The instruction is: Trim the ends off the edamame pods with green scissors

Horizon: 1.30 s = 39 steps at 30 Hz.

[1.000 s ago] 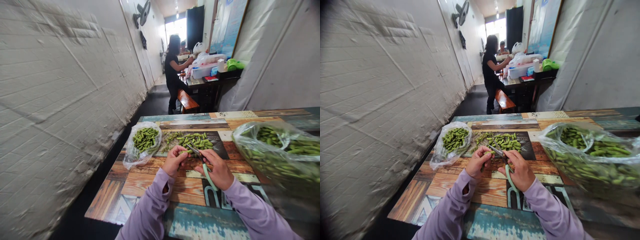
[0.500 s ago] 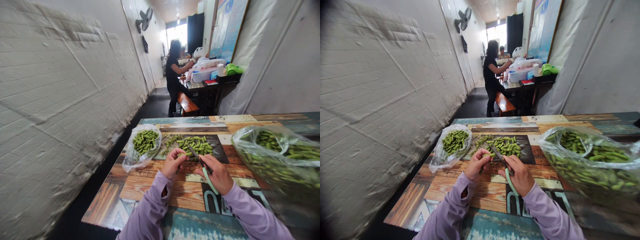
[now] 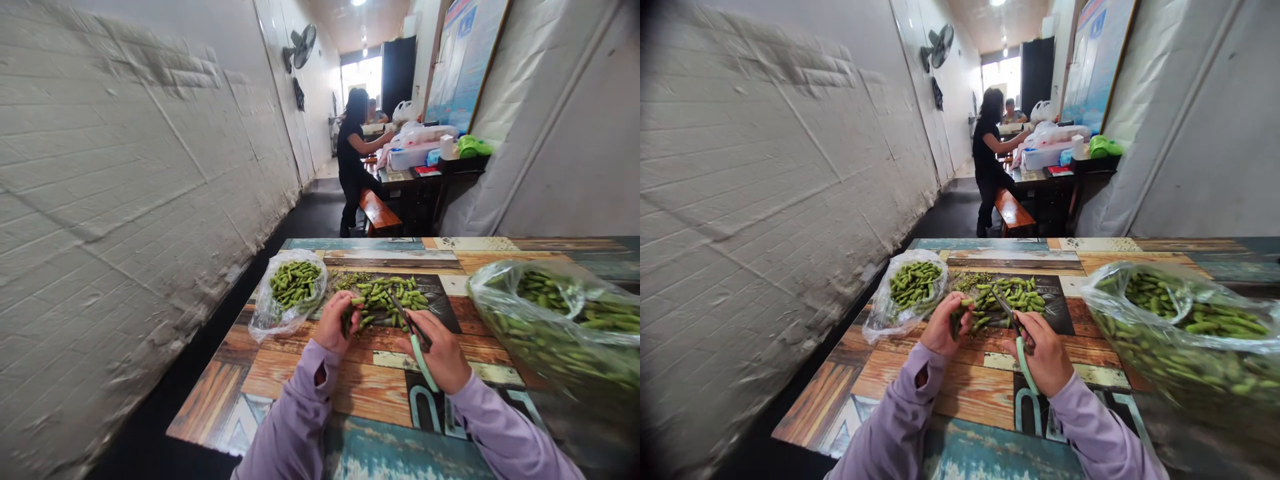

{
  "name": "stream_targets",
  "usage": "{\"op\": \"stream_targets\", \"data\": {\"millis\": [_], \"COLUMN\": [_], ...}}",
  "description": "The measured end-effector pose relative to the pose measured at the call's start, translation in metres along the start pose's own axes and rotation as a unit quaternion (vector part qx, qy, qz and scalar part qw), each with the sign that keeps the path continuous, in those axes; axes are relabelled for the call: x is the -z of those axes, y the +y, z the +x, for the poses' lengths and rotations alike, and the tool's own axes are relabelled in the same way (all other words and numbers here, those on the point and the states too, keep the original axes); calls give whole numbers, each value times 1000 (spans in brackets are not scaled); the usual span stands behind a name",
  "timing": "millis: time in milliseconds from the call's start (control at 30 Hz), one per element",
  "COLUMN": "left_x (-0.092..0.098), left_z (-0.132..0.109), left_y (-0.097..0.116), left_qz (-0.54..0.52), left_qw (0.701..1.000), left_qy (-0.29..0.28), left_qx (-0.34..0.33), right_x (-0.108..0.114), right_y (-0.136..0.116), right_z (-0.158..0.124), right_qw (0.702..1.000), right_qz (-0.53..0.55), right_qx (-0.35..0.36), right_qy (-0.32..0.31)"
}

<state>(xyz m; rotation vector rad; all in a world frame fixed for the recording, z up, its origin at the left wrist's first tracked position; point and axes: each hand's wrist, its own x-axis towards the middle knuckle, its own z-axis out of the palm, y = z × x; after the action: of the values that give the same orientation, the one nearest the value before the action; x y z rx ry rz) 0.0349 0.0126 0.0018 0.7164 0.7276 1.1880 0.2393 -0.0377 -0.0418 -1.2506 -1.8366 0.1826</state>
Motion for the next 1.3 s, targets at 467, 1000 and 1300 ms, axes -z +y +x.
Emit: {"op": "stream_targets", "data": {"millis": [467, 1000, 1300], "left_x": [16, 14, 11], "left_z": [11, 4, 6], "left_y": [-11, -20, -7], "left_qz": [453, 683, 332], "left_qw": [878, 711, 940], "left_qy": [43, -33, 8], "left_qx": [-149, -168, -85], "right_x": [3, 5, 4], "right_y": [1, 0, 1], "right_z": [0, 0, 0], "right_qw": [1000, 999, 1000], "right_qz": [0, -11, -1], "right_qx": [-10, -14, -14], "right_qy": [-23, -29, -13]}}
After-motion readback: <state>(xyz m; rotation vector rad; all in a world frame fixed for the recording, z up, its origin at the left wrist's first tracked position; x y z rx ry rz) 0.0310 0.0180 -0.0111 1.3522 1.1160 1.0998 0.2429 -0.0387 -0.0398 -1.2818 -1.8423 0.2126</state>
